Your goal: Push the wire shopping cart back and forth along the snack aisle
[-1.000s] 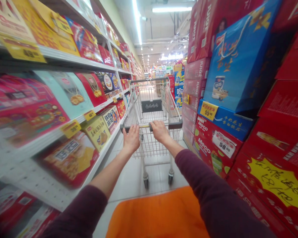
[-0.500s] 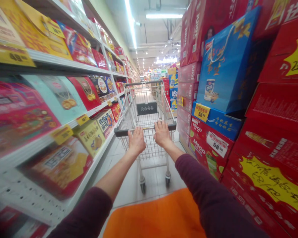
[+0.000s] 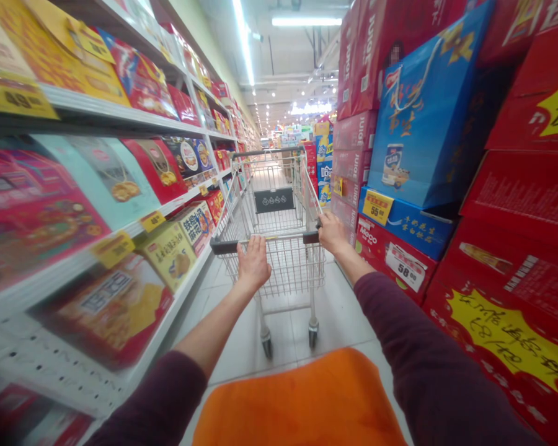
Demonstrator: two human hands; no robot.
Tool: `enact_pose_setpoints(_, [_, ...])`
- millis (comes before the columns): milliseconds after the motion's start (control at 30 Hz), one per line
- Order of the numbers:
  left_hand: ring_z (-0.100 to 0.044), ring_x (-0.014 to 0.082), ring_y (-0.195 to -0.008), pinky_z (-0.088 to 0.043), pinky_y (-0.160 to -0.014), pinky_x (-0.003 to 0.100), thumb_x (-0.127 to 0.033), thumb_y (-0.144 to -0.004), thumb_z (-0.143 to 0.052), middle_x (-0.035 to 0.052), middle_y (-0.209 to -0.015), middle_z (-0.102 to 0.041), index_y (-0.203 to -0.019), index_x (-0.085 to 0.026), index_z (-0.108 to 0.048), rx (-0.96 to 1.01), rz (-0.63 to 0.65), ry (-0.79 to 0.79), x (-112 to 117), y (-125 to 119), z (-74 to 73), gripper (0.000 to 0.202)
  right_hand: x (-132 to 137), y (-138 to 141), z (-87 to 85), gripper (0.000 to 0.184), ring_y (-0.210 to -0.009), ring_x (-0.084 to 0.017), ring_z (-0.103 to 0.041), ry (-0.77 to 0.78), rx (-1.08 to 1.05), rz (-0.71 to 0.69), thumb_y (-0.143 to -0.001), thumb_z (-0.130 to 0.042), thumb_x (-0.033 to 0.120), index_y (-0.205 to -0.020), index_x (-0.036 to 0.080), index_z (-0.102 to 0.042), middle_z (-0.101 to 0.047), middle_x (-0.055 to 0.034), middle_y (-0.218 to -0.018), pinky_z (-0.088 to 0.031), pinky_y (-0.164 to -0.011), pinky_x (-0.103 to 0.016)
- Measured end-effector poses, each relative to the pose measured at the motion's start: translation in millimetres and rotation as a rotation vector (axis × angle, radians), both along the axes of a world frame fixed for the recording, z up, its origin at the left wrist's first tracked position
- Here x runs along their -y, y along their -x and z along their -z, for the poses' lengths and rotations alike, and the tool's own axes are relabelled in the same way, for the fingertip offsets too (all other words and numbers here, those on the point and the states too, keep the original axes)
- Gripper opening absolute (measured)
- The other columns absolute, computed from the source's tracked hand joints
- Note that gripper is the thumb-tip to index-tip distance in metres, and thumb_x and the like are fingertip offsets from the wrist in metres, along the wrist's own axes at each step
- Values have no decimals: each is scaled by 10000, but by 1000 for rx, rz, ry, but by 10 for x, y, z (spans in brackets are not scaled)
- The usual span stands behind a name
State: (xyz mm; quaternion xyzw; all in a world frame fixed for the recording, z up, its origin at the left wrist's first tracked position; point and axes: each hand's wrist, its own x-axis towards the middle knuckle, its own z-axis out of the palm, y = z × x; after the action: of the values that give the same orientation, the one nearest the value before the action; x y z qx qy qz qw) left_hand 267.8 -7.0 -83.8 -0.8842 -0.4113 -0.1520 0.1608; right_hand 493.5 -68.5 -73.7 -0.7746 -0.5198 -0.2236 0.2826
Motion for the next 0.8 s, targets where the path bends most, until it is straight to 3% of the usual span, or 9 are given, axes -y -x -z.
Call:
enact_pose_setpoints(100, [-200,272,-1385,-127,-1116,555,-200,-747,-438,161,-1486,-261,-1394,-43,-268,13,-2,8,13,-5,-11,688,-44,54,48,380,-1086,-267,-523,11,10,-53,-767,-472,143,-1109,93,-628,-585,-154,-1197,-390,-951,-366])
enact_pose_setpoints(200, [-189,275,-1388,-137,-1111,561,-227,-739,-461,154,-1491,-252,-1399,-53,-259,9,-17,14,5,1,-7,712,-133,247,153,401,-1112,-272,-508,-64,5,-71,-785,-456,151,-1151,78,-603,-569,-165,-1216,-379,-978,-381])
enact_pose_setpoints(300, [-192,268,-1388,-144,-1111,556,-216,-734,-456,155,-1488,-259,-1401,-51,-252,3,-30,7,-2,13,-11,717,-218,458,233,430,-1147,-265,-483,-112,28,-178,-781,-455,124,-1192,84,-578,-544,-161,-1255,-366,-1005,-392])
enact_pose_setpoints(400, [-213,267,-1381,-142,-1110,562,-214,-733,-443,161,-1477,-283,-1392,-42,-272,2,-14,1,-5,41,-44,702,-264,568,213,429,-1142,-234,-486,-101,83,-344,-777,-433,89,-1171,138,-597,-557,-124,-1247,-381,-1001,-382])
enact_pose_setpoints(467, [-228,260,-1376,-134,-1111,565,-214,-738,-431,156,-1473,-293,-1387,-39,-281,-12,18,3,-21,78,-73,689,-255,538,157,429,-1146,-222,-482,-116,97,-384,-784,-412,76,-1159,154,-603,-556,-111,-1250,-379,-1003,-374])
enact_pose_setpoints(567, [-212,255,-1381,-132,-1111,568,-198,-739,-418,145,-1490,-253,-1395,-36,-259,-7,-19,8,-74,153,-101,695,-194,369,102,433,-1171,-247,-456,-206,38,-245,-786,-401,78,-1172,128,-591,-531,-139,-1273,-357,-1016,-409])
enact_pose_setpoints(667, [-185,258,-1389,-139,-1105,574,-180,-735,-409,144,-1497,-234,-1402,-34,-240,13,-93,26,-128,205,-92,704,-145,240,163,408,-1150,-291,-462,-227,-35,-92,-784,-436,128,-1158,90,-593,-535,-183,-1248,-366,-988,-455])
enact_pose_setpoints(800, [-183,261,-1389,-145,-1107,569,-198,-733,-421,146,-1489,-259,-1396,-29,-254,16,-106,35,-142,200,-59,705,-225,425,320,416,-1156,-302,-451,-201,-5,-114,-783,-456,168,-1169,82,-585,-526,-186,-1252,-347,-997,-465])
